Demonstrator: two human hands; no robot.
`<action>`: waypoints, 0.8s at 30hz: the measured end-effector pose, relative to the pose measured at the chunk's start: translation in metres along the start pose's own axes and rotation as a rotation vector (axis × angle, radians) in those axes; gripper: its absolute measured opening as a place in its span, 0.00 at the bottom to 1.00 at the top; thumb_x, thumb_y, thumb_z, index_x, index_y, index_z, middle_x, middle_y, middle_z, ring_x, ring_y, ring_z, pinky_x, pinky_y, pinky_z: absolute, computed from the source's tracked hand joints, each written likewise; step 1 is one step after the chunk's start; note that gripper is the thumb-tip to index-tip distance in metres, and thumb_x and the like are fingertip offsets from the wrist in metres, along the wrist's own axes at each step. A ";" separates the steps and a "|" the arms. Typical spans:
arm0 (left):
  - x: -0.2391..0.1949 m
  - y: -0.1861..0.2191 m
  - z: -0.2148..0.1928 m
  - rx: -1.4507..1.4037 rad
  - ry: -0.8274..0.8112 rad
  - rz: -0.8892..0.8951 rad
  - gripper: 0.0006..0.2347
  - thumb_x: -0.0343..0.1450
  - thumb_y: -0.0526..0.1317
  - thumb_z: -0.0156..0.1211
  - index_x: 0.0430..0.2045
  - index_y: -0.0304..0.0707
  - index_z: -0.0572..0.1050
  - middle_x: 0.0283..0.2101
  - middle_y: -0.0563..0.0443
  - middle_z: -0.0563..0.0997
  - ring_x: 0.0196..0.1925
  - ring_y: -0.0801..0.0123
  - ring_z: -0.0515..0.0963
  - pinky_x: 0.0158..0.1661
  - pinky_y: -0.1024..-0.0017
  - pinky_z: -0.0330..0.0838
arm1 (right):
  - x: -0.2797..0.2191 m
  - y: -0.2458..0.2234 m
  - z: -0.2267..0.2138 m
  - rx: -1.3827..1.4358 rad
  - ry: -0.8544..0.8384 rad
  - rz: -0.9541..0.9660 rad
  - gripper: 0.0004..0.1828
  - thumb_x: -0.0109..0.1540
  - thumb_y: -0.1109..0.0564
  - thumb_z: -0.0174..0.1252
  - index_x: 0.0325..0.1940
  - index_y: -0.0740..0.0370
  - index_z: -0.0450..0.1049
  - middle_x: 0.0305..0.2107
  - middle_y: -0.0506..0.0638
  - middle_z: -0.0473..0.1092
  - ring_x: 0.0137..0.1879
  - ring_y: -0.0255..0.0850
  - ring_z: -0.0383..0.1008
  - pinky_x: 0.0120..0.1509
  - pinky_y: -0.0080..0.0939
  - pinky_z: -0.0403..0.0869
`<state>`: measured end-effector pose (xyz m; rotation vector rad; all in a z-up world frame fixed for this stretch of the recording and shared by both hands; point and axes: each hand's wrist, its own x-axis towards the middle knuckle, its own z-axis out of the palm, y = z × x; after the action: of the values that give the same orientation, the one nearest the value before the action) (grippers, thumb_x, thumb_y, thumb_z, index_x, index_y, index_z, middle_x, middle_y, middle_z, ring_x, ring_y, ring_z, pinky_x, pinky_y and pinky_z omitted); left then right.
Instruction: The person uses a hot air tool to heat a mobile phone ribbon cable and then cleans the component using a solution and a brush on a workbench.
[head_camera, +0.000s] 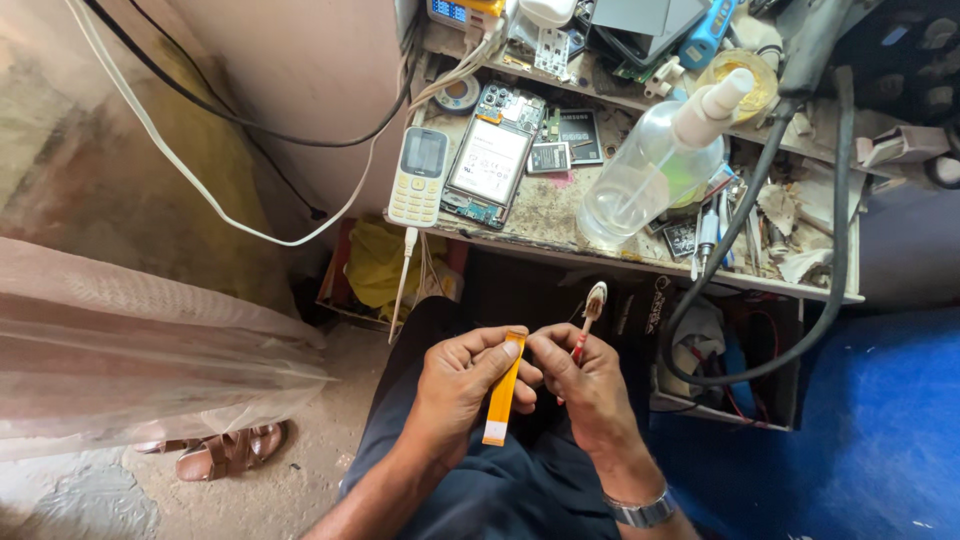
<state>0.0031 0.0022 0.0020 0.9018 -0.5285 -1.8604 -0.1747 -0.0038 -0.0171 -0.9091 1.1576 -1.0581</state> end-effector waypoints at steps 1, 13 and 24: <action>-0.001 0.000 0.000 0.009 0.003 0.005 0.13 0.74 0.36 0.57 0.49 0.23 0.77 0.29 0.43 0.84 0.24 0.70 0.83 0.30 0.73 0.80 | 0.001 0.000 0.002 0.003 0.005 0.026 0.10 0.64 0.55 0.63 0.40 0.66 0.79 0.19 0.39 0.66 0.22 0.24 0.59 0.26 0.27 0.56; -0.003 0.003 0.002 0.062 0.024 0.024 0.13 0.74 0.37 0.58 0.49 0.25 0.77 0.29 0.42 0.85 0.24 0.71 0.83 0.29 0.74 0.80 | -0.011 -0.015 -0.001 -0.352 0.010 -0.379 0.18 0.69 0.47 0.50 0.50 0.63 0.76 0.29 0.39 0.71 0.32 0.27 0.66 0.35 0.30 0.64; 0.001 -0.007 0.005 0.028 -0.019 0.049 0.10 0.75 0.35 0.57 0.43 0.24 0.78 0.30 0.44 0.84 0.25 0.71 0.83 0.30 0.74 0.80 | -0.010 -0.047 0.010 -1.172 0.102 -0.942 0.07 0.60 0.61 0.64 0.43 0.60 0.79 0.27 0.49 0.73 0.35 0.47 0.73 0.37 0.44 0.71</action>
<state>-0.0048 0.0044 0.0004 0.8826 -0.5843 -1.8230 -0.1734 -0.0068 0.0323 -2.5117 1.4606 -1.0845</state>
